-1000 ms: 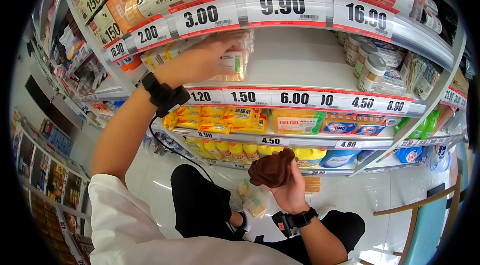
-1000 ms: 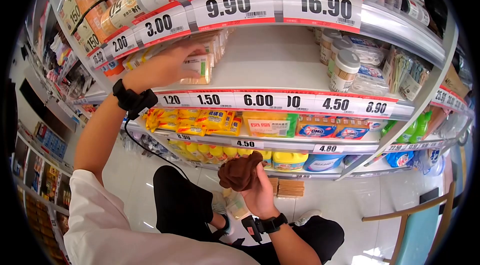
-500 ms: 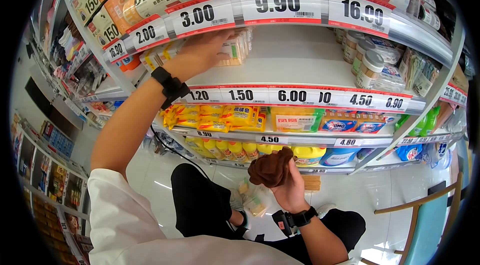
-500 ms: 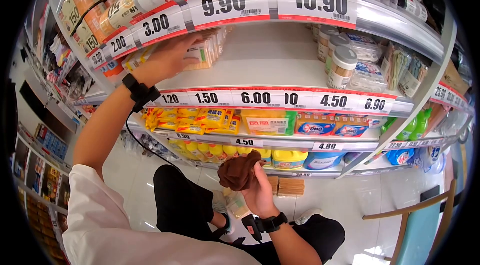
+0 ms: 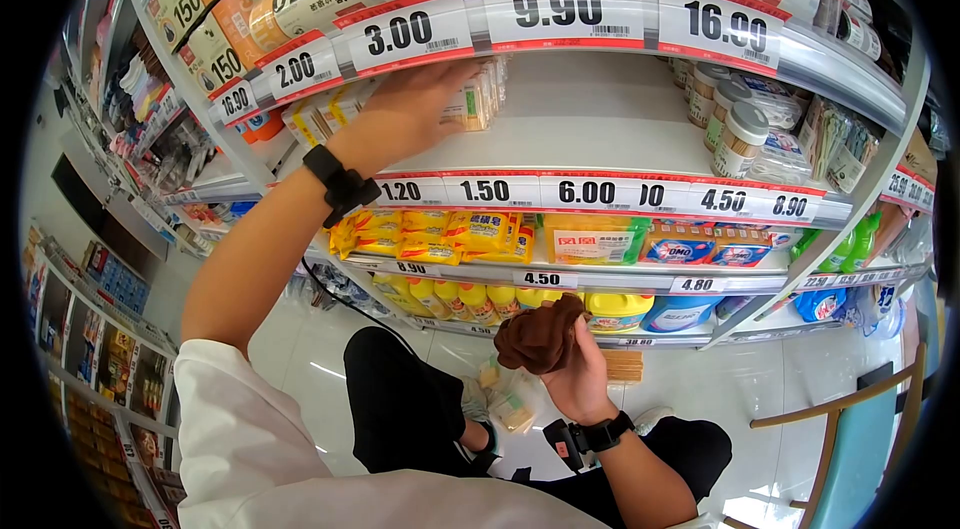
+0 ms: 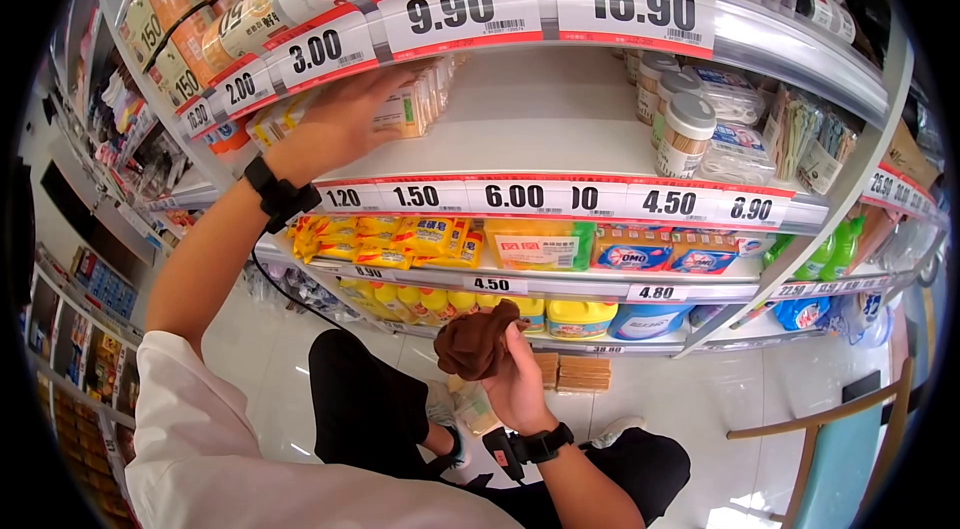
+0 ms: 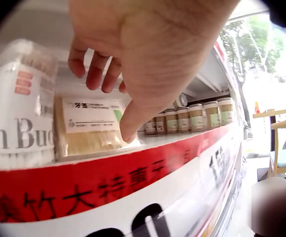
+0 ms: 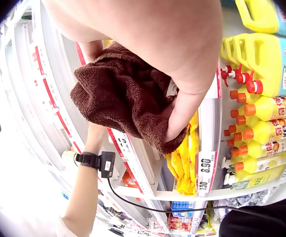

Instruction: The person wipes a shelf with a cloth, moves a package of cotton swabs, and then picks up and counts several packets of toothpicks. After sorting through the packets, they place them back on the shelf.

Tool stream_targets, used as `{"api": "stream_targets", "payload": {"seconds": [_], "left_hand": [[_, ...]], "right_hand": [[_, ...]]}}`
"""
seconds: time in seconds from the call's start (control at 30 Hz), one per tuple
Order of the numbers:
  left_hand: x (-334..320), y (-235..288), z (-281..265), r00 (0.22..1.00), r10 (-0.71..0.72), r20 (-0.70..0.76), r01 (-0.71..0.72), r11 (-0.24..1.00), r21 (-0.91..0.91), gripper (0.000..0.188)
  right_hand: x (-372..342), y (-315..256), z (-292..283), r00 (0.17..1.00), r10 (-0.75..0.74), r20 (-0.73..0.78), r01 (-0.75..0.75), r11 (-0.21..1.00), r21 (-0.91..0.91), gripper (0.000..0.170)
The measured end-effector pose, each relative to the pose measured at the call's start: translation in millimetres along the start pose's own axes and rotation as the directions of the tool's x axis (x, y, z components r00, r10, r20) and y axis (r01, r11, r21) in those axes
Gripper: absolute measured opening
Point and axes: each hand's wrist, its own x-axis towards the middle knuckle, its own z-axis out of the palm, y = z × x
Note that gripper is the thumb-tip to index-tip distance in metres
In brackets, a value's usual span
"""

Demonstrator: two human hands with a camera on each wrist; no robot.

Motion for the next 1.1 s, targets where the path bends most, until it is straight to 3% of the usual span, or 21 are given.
{"api": "stream_targets", "payload": {"seconds": [0.03, 0.1, 0.17, 0.23, 0.3, 0.4, 0.43, 0.47, 0.5, 0.53, 0.63, 0.7, 0.77, 0.8, 0.83, 0.9, 0.93, 1.0, 1.03, 1.07, 1.1], "left_hand": [[-4.5, 8.5, -4.7, 1.000, 0.001, 0.000, -0.001, 1.000, -0.001, 0.064], [-21.4, 39.5, -15.9, 0.968, 0.239, -0.081, -0.202, 0.926, 0.318, 0.060], [-44.0, 91.1, -39.9, 0.928, 0.371, 0.030, -0.372, 0.923, 0.102, 0.055], [-69.9, 136.1, -45.4, 0.897, 0.433, 0.084, -0.376, 0.850, -0.368, 0.050], [-86.2, 155.3, -26.2, 0.843, 0.537, 0.012, -0.498, 0.790, -0.357, 0.046], [-95.5, 167.8, 2.0, 0.803, 0.593, -0.062, -0.557, 0.709, -0.431, 0.039], [-93.9, 167.9, 8.4, 0.800, 0.596, -0.066, -0.562, 0.707, -0.429, 0.039], [-92.1, 167.3, 14.0, 0.740, 0.657, -0.146, -0.665, 0.680, -0.309, 0.036], [-87.4, 167.4, 11.3, 0.664, 0.716, -0.214, -0.747, 0.640, -0.178, 0.034], [-84.0, 167.7, 7.7, 0.639, 0.717, -0.278, -0.769, 0.612, -0.188, 0.030], [-62.1, 159.3, -18.4, 0.568, 0.735, -0.370, -0.815, 0.565, -0.128, 0.028], [-36.2, 152.6, -35.5, 0.624, 0.658, -0.421, -0.750, 0.655, -0.089, 0.028], [-9.4, 140.6, -47.4, 0.730, 0.570, -0.378, -0.641, 0.762, -0.090, 0.032], [1.8, 134.9, -49.3, 0.780, 0.512, -0.359, -0.576, 0.812, -0.094, 0.034], [11.3, 129.9, -46.6, 0.778, 0.515, -0.359, -0.579, 0.811, -0.091, 0.034], [28.4, 121.6, -28.5, 0.870, 0.329, -0.366, -0.419, 0.885, -0.201, 0.034], [34.4, 117.5, -18.4, 0.868, 0.337, -0.365, -0.427, 0.882, -0.201, 0.034], [42.7, 110.8, -10.9, 0.966, 0.149, -0.210, -0.228, 0.874, -0.429, 0.028], [47.7, 107.5, -14.2, 0.966, 0.156, -0.207, -0.233, 0.873, -0.429, 0.028], [53.2, 102.4, -18.6, 0.991, 0.131, 0.007, -0.103, 0.809, -0.579, 0.032], [58.9, 96.9, -23.8, 0.965, 0.136, 0.225, 0.057, 0.727, -0.684, 0.038]], "right_hand": [[-0.5, 0.7, 0.0, 1.000, 0.000, 0.005, 0.000, 1.000, 0.005, 0.056], [0.9, -2.5, 1.2, 1.000, -0.015, 0.003, 0.015, 1.000, 0.008, 0.056], [-2.3, -6.4, 6.4, 1.000, -0.011, 0.024, 0.011, 1.000, 0.015, 0.054], [-3.6, -7.1, 4.3, 0.999, -0.027, 0.034, 0.026, 0.999, 0.019, 0.055], [-6.0, -12.2, 10.3, 0.996, -0.023, 0.081, 0.016, 0.997, 0.076, 0.058], [-10.5, -6.0, -3.1, 0.996, 0.003, 0.087, -0.012, 0.995, 0.101, 0.053], [-11.2, -4.6, -8.3, 0.998, 0.025, 0.051, -0.030, 0.994, 0.102, 0.052], [-11.3, -7.1, -13.3, 0.999, 0.018, 0.050, -0.023, 0.994, 0.102, 0.052], [-11.3, -12.2, -15.0, 0.996, -0.001, 0.085, 0.001, 1.000, 0.000, 0.052], [-10.7, -16.0, -14.6, 0.992, -0.014, 0.122, 0.026, 0.994, -0.102, 0.051], [-13.1, -27.2, 6.6, 0.984, -0.111, 0.142, 0.115, 0.993, -0.013, 0.054], [-11.0, -19.9, 3.2, 0.985, -0.119, 0.129, 0.105, 0.989, 0.104, 0.057], [-3.9, -19.5, 0.2, 0.954, -0.005, 0.299, 0.024, 0.998, -0.058, 0.057], [-4.3, -15.8, 3.3, 0.969, 0.009, 0.246, 0.011, 0.997, -0.079, 0.056], [-4.5, -12.9, 4.0, 0.969, 0.005, 0.249, 0.015, 0.997, -0.079, 0.056], [-4.7, -9.7, 1.5, 0.954, 0.046, 0.297, -0.025, 0.997, -0.073, 0.054], [-5.7, -9.9, 1.6, 0.955, 0.038, 0.294, -0.019, 0.998, -0.068, 0.054], [-6.7, -11.4, 2.0, 0.952, 0.037, 0.304, -0.022, 0.998, -0.052, 0.052], [-7.3, -12.6, 1.6, 0.953, 0.031, 0.302, -0.018, 0.999, -0.046, 0.052], [-7.6, -14.3, 1.0, 0.956, 0.021, 0.294, -0.012, 0.999, -0.030, 0.051], [-8.5, -15.2, 0.1, 0.959, 0.009, 0.284, -0.006, 1.000, -0.012, 0.051]]}}
